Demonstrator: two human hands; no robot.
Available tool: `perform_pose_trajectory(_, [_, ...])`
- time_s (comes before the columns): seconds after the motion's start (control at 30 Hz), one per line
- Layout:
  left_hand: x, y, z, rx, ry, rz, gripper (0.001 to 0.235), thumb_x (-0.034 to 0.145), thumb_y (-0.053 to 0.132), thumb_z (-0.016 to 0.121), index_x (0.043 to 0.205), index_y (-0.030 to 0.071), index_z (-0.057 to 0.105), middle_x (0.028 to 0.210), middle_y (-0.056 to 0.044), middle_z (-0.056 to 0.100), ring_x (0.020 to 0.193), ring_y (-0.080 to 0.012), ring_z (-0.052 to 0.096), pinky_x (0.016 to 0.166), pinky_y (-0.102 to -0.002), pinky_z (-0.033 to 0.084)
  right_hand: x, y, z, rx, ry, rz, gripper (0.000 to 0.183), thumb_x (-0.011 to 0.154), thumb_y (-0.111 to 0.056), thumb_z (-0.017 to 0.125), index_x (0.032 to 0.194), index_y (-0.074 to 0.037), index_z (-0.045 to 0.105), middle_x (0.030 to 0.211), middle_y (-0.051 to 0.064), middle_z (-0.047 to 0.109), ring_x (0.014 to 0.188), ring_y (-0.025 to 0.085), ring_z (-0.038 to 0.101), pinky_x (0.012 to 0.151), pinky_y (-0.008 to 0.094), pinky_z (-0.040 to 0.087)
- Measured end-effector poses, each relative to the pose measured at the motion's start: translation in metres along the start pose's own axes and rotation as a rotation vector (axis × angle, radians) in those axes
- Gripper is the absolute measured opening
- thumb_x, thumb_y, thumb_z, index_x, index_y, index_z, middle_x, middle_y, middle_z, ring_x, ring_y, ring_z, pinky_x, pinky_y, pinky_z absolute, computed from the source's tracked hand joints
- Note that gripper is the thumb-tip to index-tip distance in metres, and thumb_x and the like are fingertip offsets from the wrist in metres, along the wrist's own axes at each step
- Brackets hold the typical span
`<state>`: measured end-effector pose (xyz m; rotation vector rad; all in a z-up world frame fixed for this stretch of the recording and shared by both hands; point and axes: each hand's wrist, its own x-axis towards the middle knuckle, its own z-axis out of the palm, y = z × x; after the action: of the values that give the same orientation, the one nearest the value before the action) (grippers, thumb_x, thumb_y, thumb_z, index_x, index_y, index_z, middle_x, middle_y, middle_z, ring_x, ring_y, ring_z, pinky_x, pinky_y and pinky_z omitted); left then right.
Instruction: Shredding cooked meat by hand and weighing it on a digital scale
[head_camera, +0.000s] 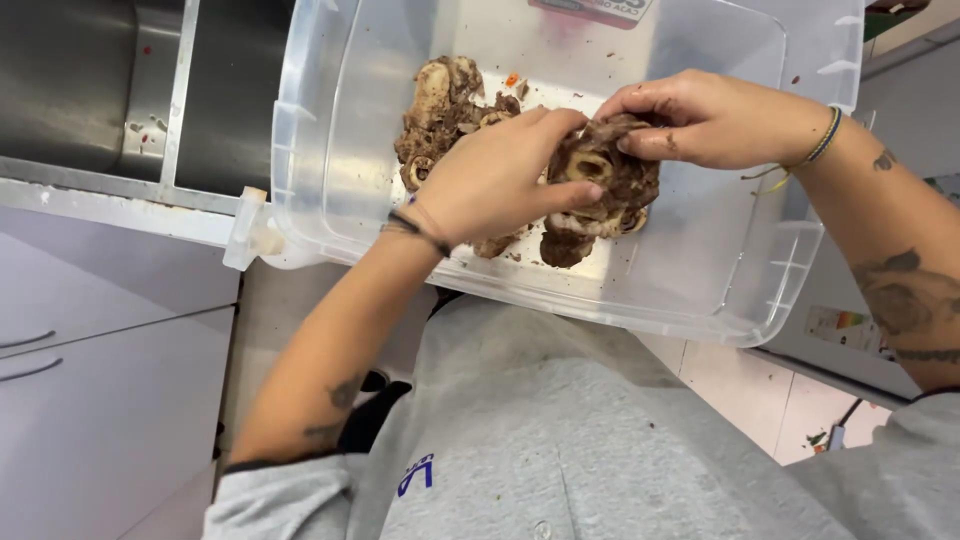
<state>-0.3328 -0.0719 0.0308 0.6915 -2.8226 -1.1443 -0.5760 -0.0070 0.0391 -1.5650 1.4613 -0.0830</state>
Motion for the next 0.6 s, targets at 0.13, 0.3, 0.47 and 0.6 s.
perform_pose_trajectory(0.13, [0.021, -0.015, 0.007, -0.11, -0.073, -0.075, 0.045, 0.091, 0.053, 0.067, 0.095, 0.011, 0.055, 0.09, -0.009, 0.071, 0.082, -0.0299, 0.066, 0.066, -0.041, 0.043, -0.003, 0.001, 0.007, 0.145, 0.078, -0.08, 0.039, 0.102, -0.018, 0.054, 0.14, -0.012, 0.062, 0.105, -0.001, 0.07, 0.089, 0.01, 0.058, 0.08, 0.027, 0.048])
perform_pose_trajectory(0.3, [0.018, -0.024, 0.004, -0.283, 0.002, -0.066, 0.044, 0.097, 0.052, 0.066, 0.08, 0.017, 0.046, 0.071, 0.004, 0.049, 0.064, -0.0124, 0.046, 0.059, -0.033, 0.031, -0.001, 0.005, 0.019, 0.441, 0.191, -0.202, 0.029, 0.106, -0.016, 0.054, 0.133, -0.007, 0.056, 0.114, 0.001, 0.061, 0.102, 0.009, 0.054, 0.087, 0.026, 0.046])
perform_pose_trajectory(0.47, [0.016, -0.026, 0.006, -0.298, 0.064, -0.086, 0.042, 0.096, 0.049, 0.068, 0.079, 0.017, 0.047, 0.07, 0.004, 0.049, 0.064, -0.0123, 0.046, 0.059, -0.032, 0.031, 0.001, -0.003, 0.025, 0.608, 0.257, -0.216, 0.022, 0.105, -0.017, 0.059, 0.125, -0.011, 0.054, 0.111, 0.002, 0.064, 0.101, 0.009, 0.061, 0.086, 0.023, 0.051])
perform_pose_trajectory(0.6, [0.019, -0.015, 0.002, -0.023, 0.13, -0.256, 0.041, 0.092, 0.058, 0.062, 0.086, 0.018, 0.065, 0.072, -0.006, 0.071, 0.069, -0.0309, 0.066, 0.056, -0.045, 0.041, 0.007, -0.001, 0.029, 0.652, 0.291, -0.259, 0.022, 0.107, -0.019, 0.059, 0.125, -0.015, 0.047, 0.11, 0.0, 0.06, 0.099, 0.007, 0.057, 0.085, 0.022, 0.048])
